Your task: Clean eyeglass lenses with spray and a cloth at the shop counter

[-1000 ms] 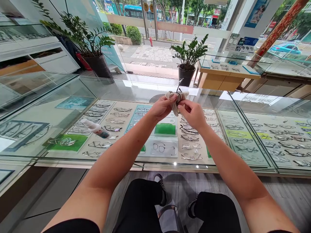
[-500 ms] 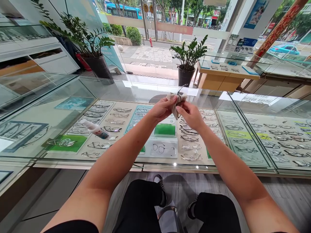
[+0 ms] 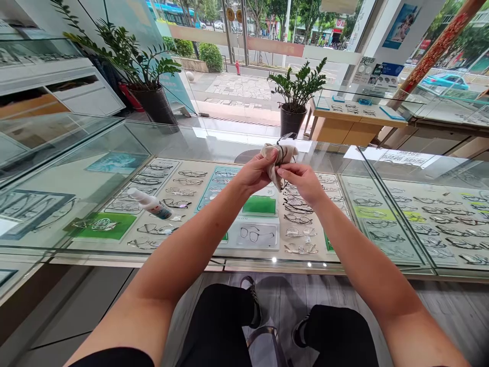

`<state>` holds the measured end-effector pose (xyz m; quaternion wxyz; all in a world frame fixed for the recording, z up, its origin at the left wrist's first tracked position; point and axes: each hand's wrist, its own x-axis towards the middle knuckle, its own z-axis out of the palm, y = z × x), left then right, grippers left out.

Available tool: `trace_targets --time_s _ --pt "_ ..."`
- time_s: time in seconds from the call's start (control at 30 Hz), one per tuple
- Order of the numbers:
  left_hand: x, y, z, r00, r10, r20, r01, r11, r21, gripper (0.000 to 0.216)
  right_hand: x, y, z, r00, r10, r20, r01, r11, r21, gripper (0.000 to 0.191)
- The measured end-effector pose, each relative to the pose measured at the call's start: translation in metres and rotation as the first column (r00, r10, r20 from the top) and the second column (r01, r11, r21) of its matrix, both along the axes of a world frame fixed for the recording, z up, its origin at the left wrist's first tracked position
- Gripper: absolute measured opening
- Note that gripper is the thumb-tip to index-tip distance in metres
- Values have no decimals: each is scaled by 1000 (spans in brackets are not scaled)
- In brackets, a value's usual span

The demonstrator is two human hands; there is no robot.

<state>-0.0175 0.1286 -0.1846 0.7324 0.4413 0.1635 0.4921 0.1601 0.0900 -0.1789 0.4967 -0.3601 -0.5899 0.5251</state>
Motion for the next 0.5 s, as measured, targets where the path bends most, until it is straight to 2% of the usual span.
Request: trace_targets --time_s 0.13,0.23,0.5 --pt "0 -3 1 999 0 -42 0 1000 10 44 1 1 -1 1000 6 22 -6 1000 9 33" --pt "-2 -4 4 996 20 -82 -18 1000 15 42 3 1 0 997 -2 77 -1 999 35 36" --pt "-1 -9 11 985 84 -153 -75 995 67 22 5 2 -4 989 -3 149 -8 997 72 40"
